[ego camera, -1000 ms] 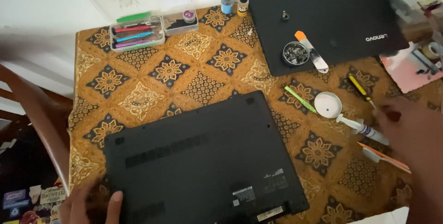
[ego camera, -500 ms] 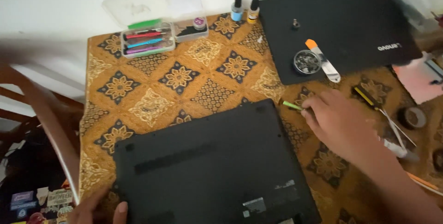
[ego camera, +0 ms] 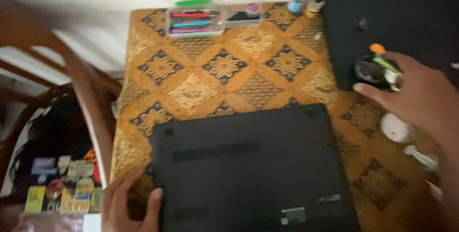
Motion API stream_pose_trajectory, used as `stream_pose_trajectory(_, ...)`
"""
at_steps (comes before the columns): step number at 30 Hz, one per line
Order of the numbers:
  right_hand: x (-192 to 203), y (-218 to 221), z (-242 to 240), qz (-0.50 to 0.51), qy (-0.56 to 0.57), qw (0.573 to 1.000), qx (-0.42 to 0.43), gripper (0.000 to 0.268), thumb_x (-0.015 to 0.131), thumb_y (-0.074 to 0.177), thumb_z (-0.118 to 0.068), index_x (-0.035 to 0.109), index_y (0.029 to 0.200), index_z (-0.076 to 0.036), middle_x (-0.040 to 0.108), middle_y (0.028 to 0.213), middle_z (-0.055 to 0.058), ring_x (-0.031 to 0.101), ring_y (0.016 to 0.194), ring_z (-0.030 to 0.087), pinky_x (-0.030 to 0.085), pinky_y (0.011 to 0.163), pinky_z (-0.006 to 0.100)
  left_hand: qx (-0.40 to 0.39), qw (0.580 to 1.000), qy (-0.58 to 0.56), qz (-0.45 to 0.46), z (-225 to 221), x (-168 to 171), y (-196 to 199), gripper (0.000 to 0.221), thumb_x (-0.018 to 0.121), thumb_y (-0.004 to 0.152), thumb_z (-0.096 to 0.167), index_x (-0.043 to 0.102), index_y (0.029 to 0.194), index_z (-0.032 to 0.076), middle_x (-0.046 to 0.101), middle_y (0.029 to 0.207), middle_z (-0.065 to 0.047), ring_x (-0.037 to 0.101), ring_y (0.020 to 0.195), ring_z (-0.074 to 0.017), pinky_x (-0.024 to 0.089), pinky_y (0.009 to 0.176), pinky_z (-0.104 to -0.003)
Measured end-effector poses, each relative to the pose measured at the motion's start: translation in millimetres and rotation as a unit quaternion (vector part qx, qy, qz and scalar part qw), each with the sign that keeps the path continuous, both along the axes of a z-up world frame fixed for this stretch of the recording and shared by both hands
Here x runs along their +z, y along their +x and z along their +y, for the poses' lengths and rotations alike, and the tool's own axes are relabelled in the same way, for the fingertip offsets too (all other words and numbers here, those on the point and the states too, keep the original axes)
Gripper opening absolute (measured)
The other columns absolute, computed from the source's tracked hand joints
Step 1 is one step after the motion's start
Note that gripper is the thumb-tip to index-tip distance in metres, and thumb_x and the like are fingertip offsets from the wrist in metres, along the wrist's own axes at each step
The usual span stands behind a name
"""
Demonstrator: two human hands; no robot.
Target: The person is assembling a laptop by attaching the bottom cover and screwing it into place.
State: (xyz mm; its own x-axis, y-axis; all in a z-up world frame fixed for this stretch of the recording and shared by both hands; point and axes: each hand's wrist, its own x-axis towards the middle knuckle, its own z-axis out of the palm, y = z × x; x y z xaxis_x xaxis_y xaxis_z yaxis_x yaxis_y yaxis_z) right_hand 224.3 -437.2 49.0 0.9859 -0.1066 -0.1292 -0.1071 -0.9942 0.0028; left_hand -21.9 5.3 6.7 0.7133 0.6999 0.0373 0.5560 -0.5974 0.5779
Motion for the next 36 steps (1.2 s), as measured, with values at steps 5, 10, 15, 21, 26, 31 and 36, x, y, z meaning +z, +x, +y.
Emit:
stream_pose_trajectory(5, -56.5, 16.7, -32.5, -0.124, 0.253, 0.953, 0.109, 0.039, 0.088, 0.094, -0.02, 0.071, 0.119, 0.004, 0.072, 0.105, 0.016, 0.065, 0.096, 0.024, 0.049, 0.086, 0.037, -0.125, 0.991, 0.05, 0.012, 19.4, -1.4, -4.5, 0.077, 0.085, 0.07, 0.052, 0.067, 0.133, 0.013, 0.061, 0.135, -0.012, 0.057, 0.13, -0.0359, 0.051, 0.101, -0.054)
stream_pose_trajectory(10, -132.5, 44.4, -82.9, -0.104, 0.372, 0.92, 0.069, 0.05, 0.075, 0.101, -0.015, 0.056, 0.145, 0.0, 0.059, 0.141, 0.019, 0.055, 0.131, 0.031, 0.04, 0.116, 0.043, -0.167, 0.985, 0.041, 0.019, 25.0, -1.8, -4.1, 0.094, 0.086, 0.065, 0.062, 0.06, 0.143, 0.018, 0.056, 0.141, -0.008, 0.052, 0.136, -0.0326, 0.044, 0.107, -0.055)
stream_pose_trajectory(15, -112.2, 39.1, -33.0, 0.049, 0.357, 0.927, -0.105, 0.066, 0.063, 0.095, -0.027, 0.042, 0.155, -0.008, 0.045, 0.155, 0.014, 0.04, 0.145, 0.026, 0.027, 0.124, 0.044, -0.182, 0.982, 0.027, 0.032, 29.3, 1.1, 2.0, 0.098, 0.082, 0.063, 0.069, 0.06, 0.144, 0.018, 0.057, 0.136, -0.007, 0.053, 0.132, -0.0314, 0.045, 0.104, -0.054)
stream_pose_trajectory(21, -53.9, -41.2, 12.5, -0.139, 0.326, 0.934, 0.037, 0.079, 0.089, 0.078, -0.001, 0.051, 0.147, 0.003, 0.062, 0.124, 0.024, 0.061, 0.116, 0.032, 0.048, 0.099, 0.039, -0.146, 0.989, 0.019, 0.016, 13.5, 2.1, 9.9, 0.099, 0.093, 0.051, 0.051, 0.066, 0.138, 0.013, 0.061, 0.138, -0.012, 0.054, 0.137, -0.033, 0.042, 0.113, -0.049)
stream_pose_trajectory(26, 8.8, -66.0, 79.4, 0.208, -0.099, 0.971, 0.07, 0.083, 0.077, 0.063, -0.077, 0.049, 0.139, -0.056, 0.082, 0.086, -0.019, 0.08, 0.06, 0.005, 0.062, 0.056, 0.022, -0.119, 0.991, 0.056, -0.032, -4.7, -3.0, 18.1, 0.095, 0.081, 0.054, 0.048, 0.068, 0.135, 0.001, 0.061, 0.135, -0.02, 0.058, 0.129, -0.036, 0.046, 0.108, -0.047)
stream_pose_trajectory(31, 3.9, -82.8, 88.3, 0.284, -0.013, 0.952, 0.111, 0.069, 0.079, 0.068, -0.079, 0.057, 0.129, -0.057, 0.08, 0.083, -0.022, 0.078, 0.069, 0.004, 0.059, 0.062, 0.026, -0.122, 0.99, 0.047, 0.058, 3.9, 6.7, 24.6, 0.106, 0.085, 0.051, 0.041, 0.061, 0.145, -0.002, 0.055, 0.143, -0.026, 0.056, 0.121, -0.0404, 0.051, 0.092, -0.051)
stream_pose_trajectory(36, -5.8, -90.0, 85.5, 0.419, 0.075, 0.893, 0.145, 0.08, 0.074, 0.078, -0.082, 0.045, 0.149, -0.058, 0.076, 0.106, -0.018, 0.075, 0.091, 0.01, 0.063, 0.081, 0.03, -0.185, 0.956, 0.186, 0.134, -7.0, 22.5, 43.5, 0.105, 0.084, 0.057, 0.057, 0.064, 0.148, 0.008, 0.054, 0.149, -0.023, 0.053, 0.133, -0.0468, 0.048, 0.105, -0.065)
